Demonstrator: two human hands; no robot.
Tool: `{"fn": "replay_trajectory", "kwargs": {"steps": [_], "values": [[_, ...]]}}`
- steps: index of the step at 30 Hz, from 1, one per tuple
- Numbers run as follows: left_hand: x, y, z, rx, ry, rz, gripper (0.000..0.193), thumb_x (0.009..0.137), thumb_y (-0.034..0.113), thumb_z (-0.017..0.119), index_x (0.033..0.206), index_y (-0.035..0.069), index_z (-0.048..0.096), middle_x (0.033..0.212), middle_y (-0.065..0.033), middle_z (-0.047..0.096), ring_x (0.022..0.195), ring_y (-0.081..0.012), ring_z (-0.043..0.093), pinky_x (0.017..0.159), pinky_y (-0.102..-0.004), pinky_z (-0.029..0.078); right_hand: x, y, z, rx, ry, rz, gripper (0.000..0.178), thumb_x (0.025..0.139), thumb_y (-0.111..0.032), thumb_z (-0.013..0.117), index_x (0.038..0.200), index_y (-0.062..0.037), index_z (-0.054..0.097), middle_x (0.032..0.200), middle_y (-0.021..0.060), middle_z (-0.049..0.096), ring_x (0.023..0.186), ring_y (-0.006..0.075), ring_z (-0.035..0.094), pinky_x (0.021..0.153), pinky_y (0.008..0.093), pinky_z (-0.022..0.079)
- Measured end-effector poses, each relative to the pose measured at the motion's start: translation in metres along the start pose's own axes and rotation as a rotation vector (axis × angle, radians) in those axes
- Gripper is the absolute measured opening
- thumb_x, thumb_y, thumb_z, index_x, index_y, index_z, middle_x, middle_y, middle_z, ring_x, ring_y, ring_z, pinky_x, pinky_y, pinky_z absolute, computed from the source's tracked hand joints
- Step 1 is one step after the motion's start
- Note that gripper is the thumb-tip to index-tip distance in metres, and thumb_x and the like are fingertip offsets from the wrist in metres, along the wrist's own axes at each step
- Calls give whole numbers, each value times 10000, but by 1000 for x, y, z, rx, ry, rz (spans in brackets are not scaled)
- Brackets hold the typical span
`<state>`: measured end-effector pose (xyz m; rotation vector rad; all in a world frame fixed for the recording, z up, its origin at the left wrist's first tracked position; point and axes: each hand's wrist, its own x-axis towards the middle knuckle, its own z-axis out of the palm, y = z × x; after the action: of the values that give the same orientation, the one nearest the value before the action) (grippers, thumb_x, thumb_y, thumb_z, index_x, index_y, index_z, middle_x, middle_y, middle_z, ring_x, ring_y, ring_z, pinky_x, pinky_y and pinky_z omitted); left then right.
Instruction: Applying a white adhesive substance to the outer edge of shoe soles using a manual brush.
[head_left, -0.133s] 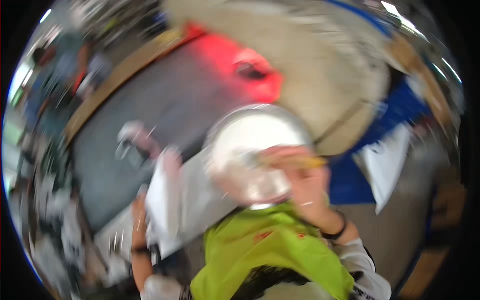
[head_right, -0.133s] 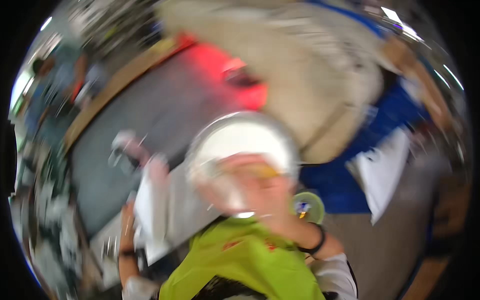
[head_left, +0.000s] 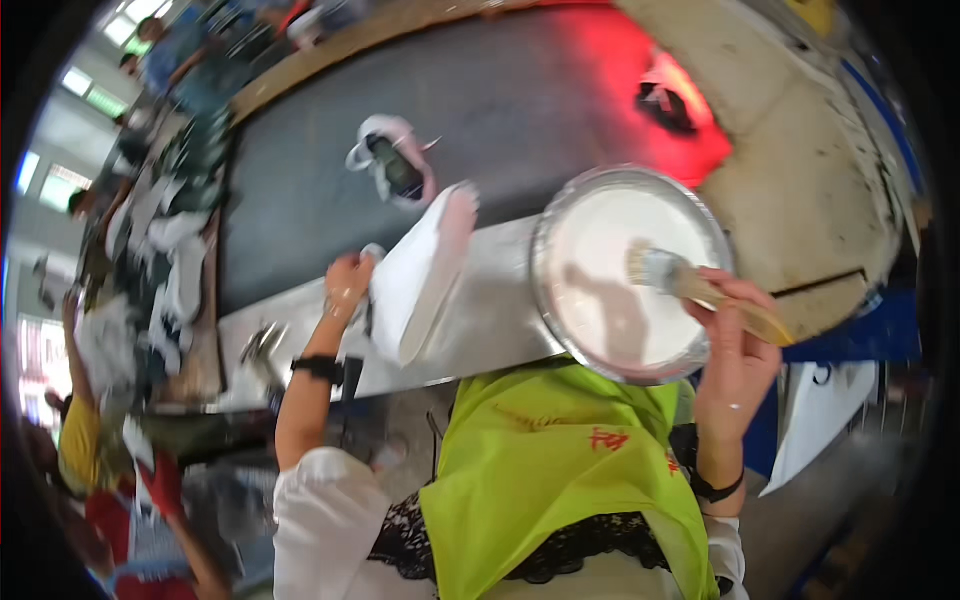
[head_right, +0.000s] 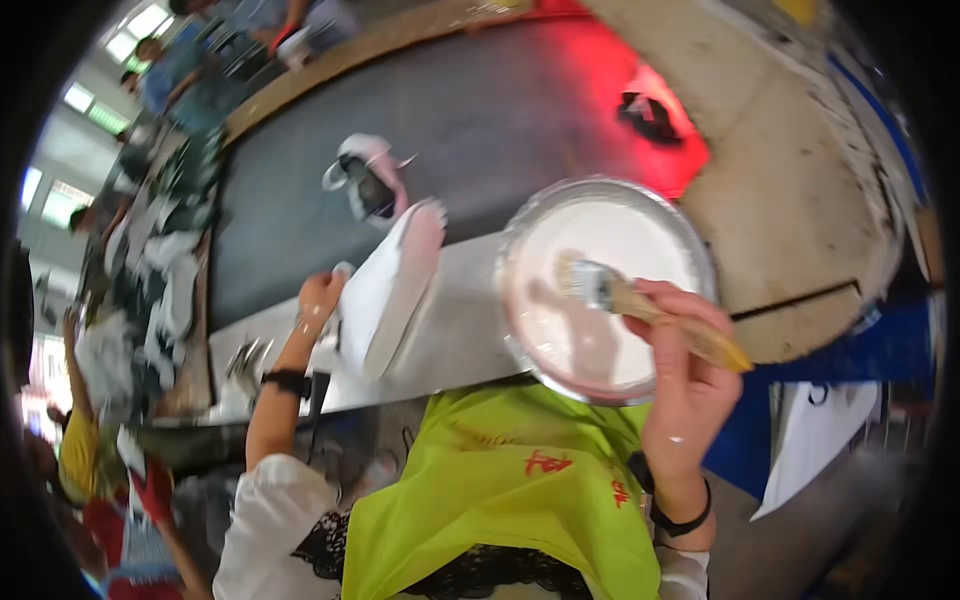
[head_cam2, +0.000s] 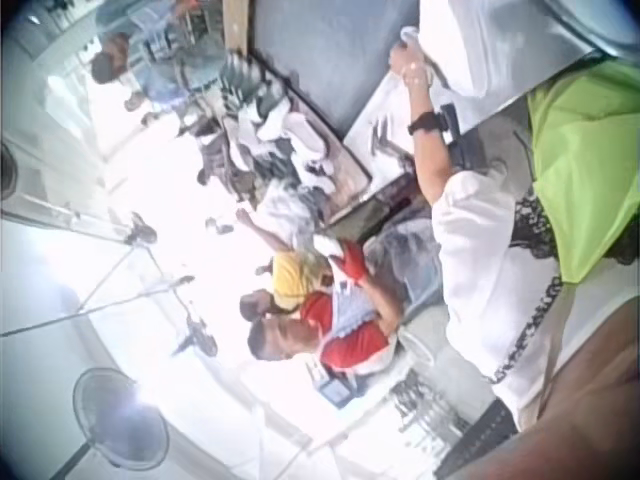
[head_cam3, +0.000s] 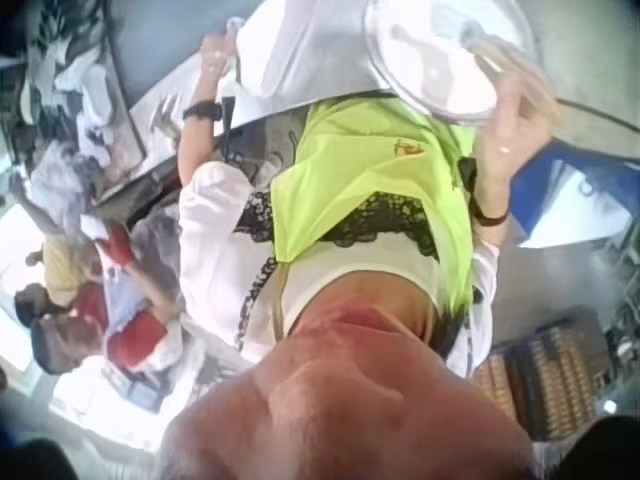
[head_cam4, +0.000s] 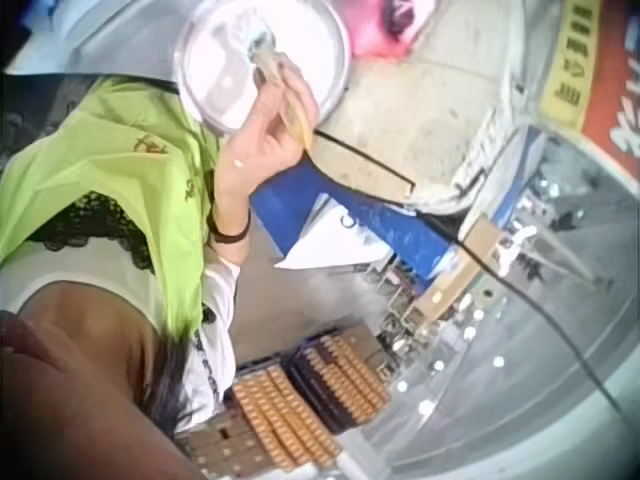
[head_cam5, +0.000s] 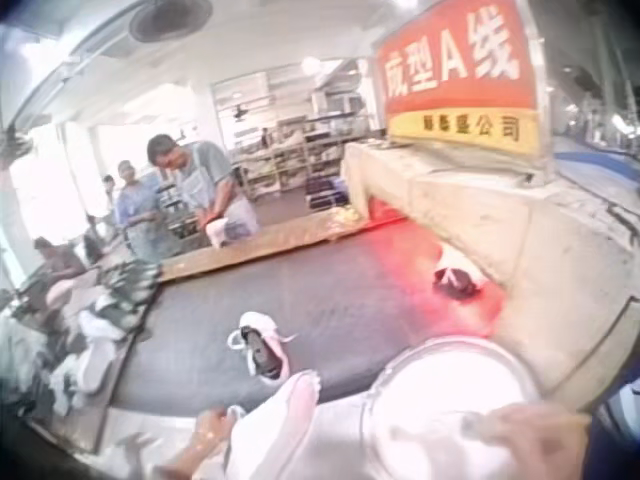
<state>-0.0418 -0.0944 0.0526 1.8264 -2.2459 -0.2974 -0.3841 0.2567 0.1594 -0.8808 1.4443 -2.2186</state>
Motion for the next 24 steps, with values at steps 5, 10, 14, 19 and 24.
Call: {"fn": "replay_trajectory", "kwargs": {"steps": [5, 10, 14, 19, 24], "values": [[-77, 24, 46, -258, -48, -24, 747, 741, 557, 676, 1219, -9, 584, 1142, -278, 606, 1138, -407, 540, 960, -452, 429, -6, -9, -37, -146, -114, 21, 168, 966, -56, 494, 1098, 44, 527, 1128, 205, 591, 1028, 255, 608, 853, 373, 557], [-91, 48, 75, -34, -386, 365, 1302, 560, 672, 762, 1462, -18, 126, 1437, -329, 247, 1371, -410, 251, 1114, -435, 241, 8, -2, -32, -158, -111, 39, 171, 969, -64, 491, 1100, 40, 528, 1125, 206, 593, 1025, 257, 608, 845, 378, 562], [-61, 43, 74, 8, -638, 193, 1451, 477, 695, 789, 1474, -21, 15, 1500, -309, 113, 1416, -424, 130, 1151, -461, 135, 11, -1, -40, -182, -55, 45, 176, 971, -69, 491, 1104, 40, 530, 1122, 205, 596, 1028, 256, 607, 845, 375, 561], [-79, 48, 74, 4, -581, 166, 1324, 504, 624, 811, 1446, -21, 140, 1421, -263, 294, 1356, -395, 271, 1114, -485, 207, 15, 1, -59, -217, 21, 67, 187, 975, -74, 485, 1114, 41, 533, 1121, 205, 597, 1027, 253, 609, 845, 372, 558], [-120, 56, 83, 21, -272, 226, 1148, 556, 530, 827, 1395, -8, 257, 1334, -209, 415, 1299, -358, 352, 1065, -491, 268, 19, 8, -61, -154, 43, 102, 180, 970, -71, 496, 1105, 37, 546, 1124, 183, 595, 1042, 235, 600, 847, 356, 551]]}}
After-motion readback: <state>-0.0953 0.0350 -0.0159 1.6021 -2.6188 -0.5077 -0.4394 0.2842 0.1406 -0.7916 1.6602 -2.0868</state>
